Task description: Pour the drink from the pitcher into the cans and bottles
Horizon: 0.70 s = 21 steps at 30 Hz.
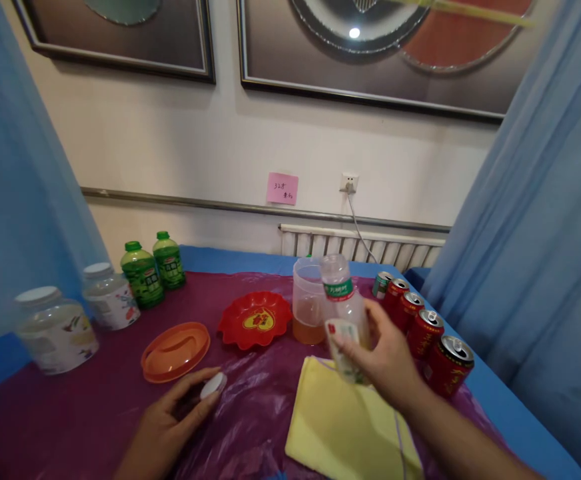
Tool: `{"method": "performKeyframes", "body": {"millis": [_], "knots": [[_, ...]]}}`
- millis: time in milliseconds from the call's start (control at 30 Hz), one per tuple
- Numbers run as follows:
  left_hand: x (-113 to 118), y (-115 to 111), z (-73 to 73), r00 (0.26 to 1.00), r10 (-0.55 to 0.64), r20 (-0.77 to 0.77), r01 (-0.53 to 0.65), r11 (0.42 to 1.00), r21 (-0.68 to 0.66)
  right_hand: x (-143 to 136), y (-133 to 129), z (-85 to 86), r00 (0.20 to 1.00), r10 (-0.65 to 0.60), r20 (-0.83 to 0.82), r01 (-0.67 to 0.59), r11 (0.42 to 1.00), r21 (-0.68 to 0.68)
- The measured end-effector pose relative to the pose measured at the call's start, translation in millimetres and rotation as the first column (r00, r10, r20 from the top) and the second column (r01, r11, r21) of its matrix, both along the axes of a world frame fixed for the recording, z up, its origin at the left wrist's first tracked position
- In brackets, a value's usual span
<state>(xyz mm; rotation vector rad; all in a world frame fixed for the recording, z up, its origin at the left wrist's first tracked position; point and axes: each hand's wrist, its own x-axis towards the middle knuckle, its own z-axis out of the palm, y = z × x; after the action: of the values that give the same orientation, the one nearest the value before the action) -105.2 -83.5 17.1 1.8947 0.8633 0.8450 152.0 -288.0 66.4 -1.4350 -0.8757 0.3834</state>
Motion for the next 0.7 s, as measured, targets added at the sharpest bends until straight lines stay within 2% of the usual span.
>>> {"method": "performKeyframes", "body": {"millis": [67, 133, 200, 267, 367, 500, 700], "knots": [[-2, 3, -17.4, 1.0, 0.005, -0.004, -0.005, 0.999, -0.036, 35, -8, 18.4, 0.962, -0.147, 0.229, 0.169, 0.982, -0.083], [-3, 8, -29.0, 1.0, 0.022, 0.011, -0.022, 0.999, -0.046, 68, -11, 32.0, 0.815, -0.284, 0.505, 0.392, 0.912, -0.12], [-3, 12, -35.3, 0.998, 0.041, 0.038, -0.04, 0.999, -0.033, 95, -9, 40.3, 0.647, -0.274, 0.712, 0.5, 0.857, -0.125], [-3, 15, -36.7, 0.997, 0.054, 0.057, -0.052, 0.998, -0.026, 115, -5, 45.9, 0.515, -0.179, 0.838, 0.539, 0.828, -0.154], [-4, 15, -32.9, 0.996, 0.054, 0.078, -0.051, 0.998, -0.044, 134, 2, 55.0, 0.35, -0.045, 0.936, 0.605, 0.773, -0.19], [-5, 12, -30.1, 0.997, 0.031, 0.078, -0.027, 0.998, -0.054, 146, 14, 72.0, 0.16, 0.098, 0.982, 0.67, 0.72, -0.181], [-7, 10, -41.1, 0.997, 0.016, 0.077, -0.016, 1.0, 0.009, 150, 27, 87.8, 0.005, 0.206, 0.978, 0.649, 0.744, -0.16]]}}
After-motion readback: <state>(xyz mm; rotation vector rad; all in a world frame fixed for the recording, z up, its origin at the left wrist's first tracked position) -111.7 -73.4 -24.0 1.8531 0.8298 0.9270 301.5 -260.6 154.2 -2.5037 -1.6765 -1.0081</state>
